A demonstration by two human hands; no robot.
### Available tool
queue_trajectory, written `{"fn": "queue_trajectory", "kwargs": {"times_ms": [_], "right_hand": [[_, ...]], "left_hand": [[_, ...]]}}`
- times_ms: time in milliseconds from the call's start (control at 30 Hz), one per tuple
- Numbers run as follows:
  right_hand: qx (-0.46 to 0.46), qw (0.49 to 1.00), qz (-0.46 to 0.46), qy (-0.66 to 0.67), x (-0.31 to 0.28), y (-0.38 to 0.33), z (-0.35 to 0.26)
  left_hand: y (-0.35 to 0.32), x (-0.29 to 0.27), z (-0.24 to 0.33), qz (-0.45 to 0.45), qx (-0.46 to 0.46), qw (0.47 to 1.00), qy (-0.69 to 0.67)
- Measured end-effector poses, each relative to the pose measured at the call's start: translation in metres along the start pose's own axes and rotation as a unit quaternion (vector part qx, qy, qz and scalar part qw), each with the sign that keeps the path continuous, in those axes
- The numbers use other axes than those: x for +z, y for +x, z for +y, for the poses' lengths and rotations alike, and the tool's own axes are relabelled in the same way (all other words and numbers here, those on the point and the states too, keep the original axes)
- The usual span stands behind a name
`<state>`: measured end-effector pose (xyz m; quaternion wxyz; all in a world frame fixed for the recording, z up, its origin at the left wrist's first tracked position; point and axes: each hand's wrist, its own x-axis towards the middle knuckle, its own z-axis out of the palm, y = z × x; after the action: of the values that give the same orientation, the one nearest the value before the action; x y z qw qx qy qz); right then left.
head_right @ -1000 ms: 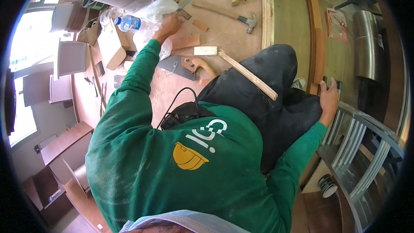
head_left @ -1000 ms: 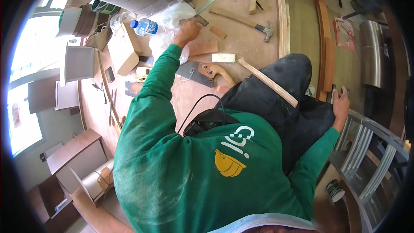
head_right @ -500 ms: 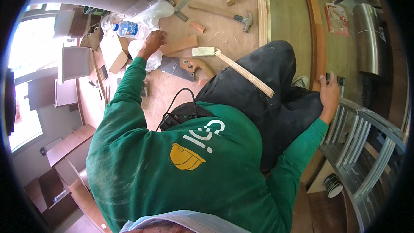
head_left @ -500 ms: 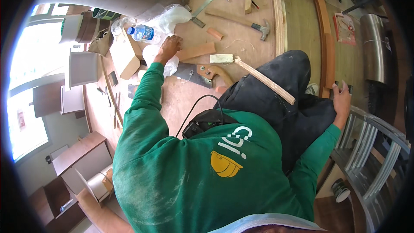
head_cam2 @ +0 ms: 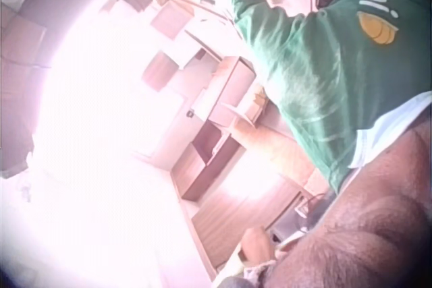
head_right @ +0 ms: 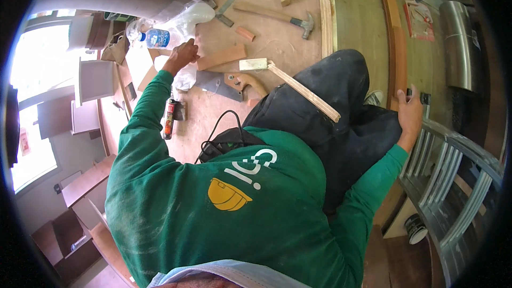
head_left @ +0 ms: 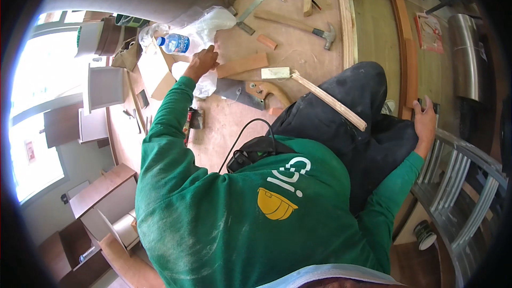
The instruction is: The person assembles a wooden box or drawer structure by positioning small wooden slats and fitting them into a larger frame, then clears the area and places items into a cardboard box.
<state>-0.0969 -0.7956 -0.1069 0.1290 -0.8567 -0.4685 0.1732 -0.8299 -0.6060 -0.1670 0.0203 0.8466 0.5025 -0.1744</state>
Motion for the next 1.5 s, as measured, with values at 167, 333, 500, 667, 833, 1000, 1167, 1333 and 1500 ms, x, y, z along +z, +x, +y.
{"fn": "queue_trajectory", "kwargs": {"times_ms": [167, 333, 500, 667, 833, 1000, 1167, 1333, 1500], "right_hand": [[-0.014, 1.0, 0.019, -0.014, -0.001, 0.001, 0.005], [0.009, 1.0, -0.022, -0.006, -0.004, 0.004, -0.003], [0.015, 1.0, -0.022, -0.014, 0.002, 0.009, -0.005], [0.014, 0.999, -0.045, 0.017, 0.008, 0.013, -0.019], [0.002, 0.998, -0.056, -0.039, 0.006, 0.014, -0.026], [-0.003, 0.997, -0.062, -0.037, 0.01, 0.017, -0.027], [-0.009, 0.997, -0.068, -0.027, 0.012, 0.018, -0.038], [0.006, 0.999, -0.049, -0.012, 0.008, 0.011, -0.036], [-0.022, 0.998, -0.05, 0.007, 0.02, 0.017, -0.039]], "left_hand": [[0.053, -0.048, 0.05, 0.079, 0.029, 0.975, -0.207], [0.113, -0.013, 0.027, 0.047, -0.03, 0.969, -0.24], [0.137, 0.018, -0.03, 0.158, -0.172, 0.96, -0.153], [0.137, 0.013, -0.067, 0.116, -0.166, 0.963, -0.181], [0.138, 0.002, -0.008, 0.161, -0.203, 0.943, -0.208], [0.13, -0.004, -0.007, 0.124, -0.18, 0.936, -0.276], [0.119, 0.013, -0.023, 0.156, -0.161, 0.93, -0.291], [0.135, 0.001, -0.004, 0.034, -0.242, 0.92, -0.307], [0.129, 0.021, -0.037, 0.0, -0.251, 0.923, -0.292]]}}
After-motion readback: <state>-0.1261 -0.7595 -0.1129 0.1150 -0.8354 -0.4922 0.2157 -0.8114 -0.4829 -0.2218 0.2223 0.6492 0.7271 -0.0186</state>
